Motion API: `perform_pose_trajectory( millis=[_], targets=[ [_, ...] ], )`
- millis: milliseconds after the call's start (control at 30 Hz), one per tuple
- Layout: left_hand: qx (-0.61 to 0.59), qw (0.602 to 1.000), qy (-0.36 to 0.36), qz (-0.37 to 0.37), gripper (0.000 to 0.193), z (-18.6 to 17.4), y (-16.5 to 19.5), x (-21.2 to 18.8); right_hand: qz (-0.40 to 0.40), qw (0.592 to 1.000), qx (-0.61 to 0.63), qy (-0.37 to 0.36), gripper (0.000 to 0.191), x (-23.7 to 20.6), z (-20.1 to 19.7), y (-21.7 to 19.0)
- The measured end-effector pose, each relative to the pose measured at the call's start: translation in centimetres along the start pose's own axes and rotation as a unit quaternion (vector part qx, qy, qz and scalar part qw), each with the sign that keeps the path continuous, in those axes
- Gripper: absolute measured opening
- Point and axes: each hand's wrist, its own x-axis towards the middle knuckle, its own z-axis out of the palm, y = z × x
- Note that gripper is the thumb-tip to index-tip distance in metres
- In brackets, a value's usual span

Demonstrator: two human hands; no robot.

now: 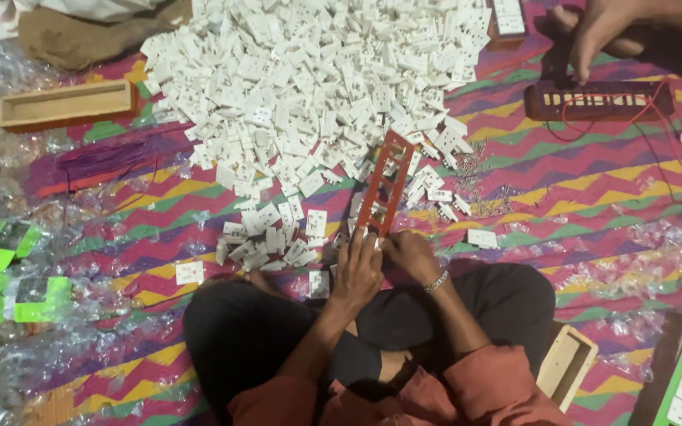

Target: The person sits on a colorful mat and assembles white electrical socket modules into a red plastic strip. They pick up each module, align it with a slot, and press it into place, repeating this process for multiple units.

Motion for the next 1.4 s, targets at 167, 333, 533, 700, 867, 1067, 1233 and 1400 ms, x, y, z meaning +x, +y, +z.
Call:
perform_pose_trajectory(
  millis=[167,333,533,700,867,1067,1233,1400],
  targets=[
    [-0.005,1.0,0.003,-0.002,0.035,1.0,-0.4,-0.4,-0.046,0.999,-0.006,0.025,0.027,0.7,1.4,0.1],
    [0.029,0.999,0.02,-0.009,0.034,0.4,-0.2,0.0,-0.061,0.998,0.001,0.012,0.033,-0.2,0.0,-1.7],
    [-0.062,0.997,0.028,-0.036,0.05,-2.4,-1.3,0.5,-0.048,0.995,-0.089,-0.028,0.031,1.8,-8.0,1.9],
    [-0.073,0.995,0.041,-0.05,0.052,-4.2,-0.5,1.9,0.103,0.952,-0.237,-0.165,0.041,4.2,-16.7,7.9],
    [-0.102,0.991,0.037,-0.08,0.056,-4.9,-0.2,2.4,0.191,0.977,-0.063,-0.07,0.034,1.2,-19.2,13.0],
    [-0.114,0.986,0.067,-0.102,0.051,-5.3,-0.5,2.4,0.187,0.966,-0.171,-0.042,0.039,1.4,-18.9,13.7],
    [-0.124,0.984,0.076,-0.105,0.048,-5.9,-0.2,2.8,-0.058,0.954,-0.197,0.218,0.02,2.4,-18.9,11.4],
    [-0.122,0.983,0.093,-0.104,0.048,-5.4,-0.3,2.6,-0.086,0.962,-0.178,0.19,0.011,5.6,-16.5,10.9]
  ],
)
